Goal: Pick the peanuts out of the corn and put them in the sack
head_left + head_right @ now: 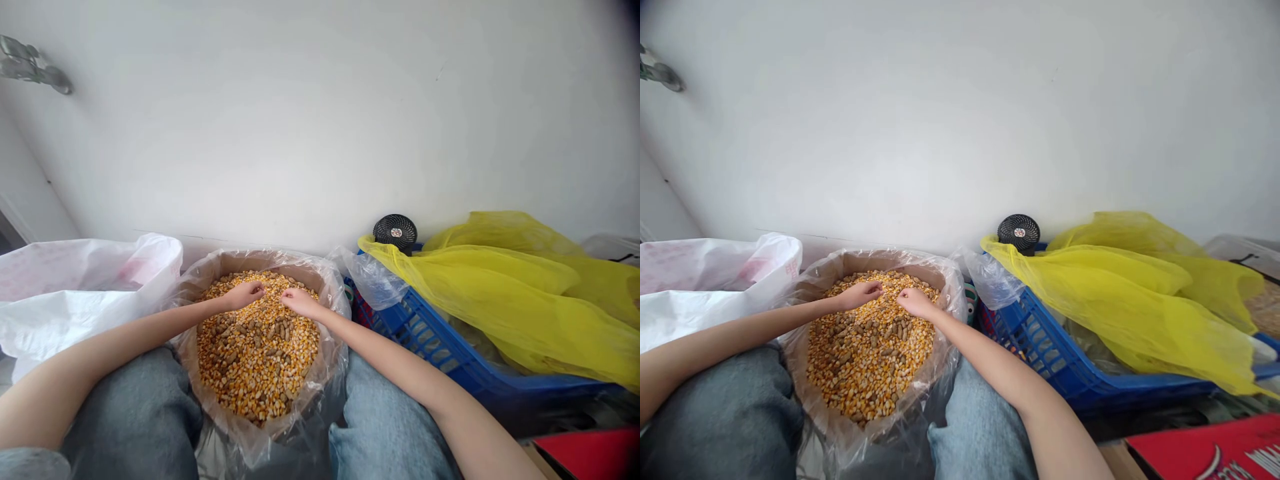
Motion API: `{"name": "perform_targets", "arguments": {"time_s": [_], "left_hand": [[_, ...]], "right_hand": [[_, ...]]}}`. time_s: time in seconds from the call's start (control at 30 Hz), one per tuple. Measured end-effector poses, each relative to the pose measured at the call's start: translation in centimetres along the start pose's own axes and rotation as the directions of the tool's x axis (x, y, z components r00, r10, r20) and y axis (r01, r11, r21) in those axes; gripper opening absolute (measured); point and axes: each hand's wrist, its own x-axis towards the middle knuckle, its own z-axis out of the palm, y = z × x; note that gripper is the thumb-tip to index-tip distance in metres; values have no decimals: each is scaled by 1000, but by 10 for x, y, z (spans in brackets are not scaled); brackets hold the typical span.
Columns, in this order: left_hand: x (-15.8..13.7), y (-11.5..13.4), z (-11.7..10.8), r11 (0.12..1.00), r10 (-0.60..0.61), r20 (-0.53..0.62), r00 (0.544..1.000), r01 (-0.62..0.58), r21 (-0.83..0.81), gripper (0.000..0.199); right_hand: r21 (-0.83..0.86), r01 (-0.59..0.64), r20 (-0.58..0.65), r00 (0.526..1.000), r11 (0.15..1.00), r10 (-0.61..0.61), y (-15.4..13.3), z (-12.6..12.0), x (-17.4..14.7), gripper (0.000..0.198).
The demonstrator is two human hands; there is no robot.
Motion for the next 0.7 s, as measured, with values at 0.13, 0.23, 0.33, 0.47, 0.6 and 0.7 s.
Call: {"name": "perform_targets", "arguments": {"time_s": [0.13, 0.23, 0.33, 0.47, 0.6, 0.7], "left_hand": [[-24, -12, -4, 999, -33, 35, 999, 33, 23, 23], [-46, -24, -11, 998, -68, 23, 997, 67, 20, 26], [-59, -31, -20, 997, -72, -5, 997, 72, 23, 28], [-53, -33, -28, 994, -81, -54, 995, 84, 64, 29], [-40, -34, -25, 977, -147, -64, 987, 155, 146, 27], [-43, -44, -22, 955, -200, -64, 978, 209, 209, 21]], "right_hand": [[16, -10, 4, 1000, 1000, 10, -1, 2, 2, 22], [24, -9, 13, 1000, 1000, 9, -3, 4, 7, 22], [26, -1, 19, 1000, 1000, 0, -6, 9, 10, 24], [-3, 4, 30, 1000, 1000, -4, -10, 15, 11, 24], [-83, 2, 20, 1000, 997, -1, -14, 13, 10, 24], [-177, -28, -22, 999, 984, 25, -17, 2, 15, 27]]}}
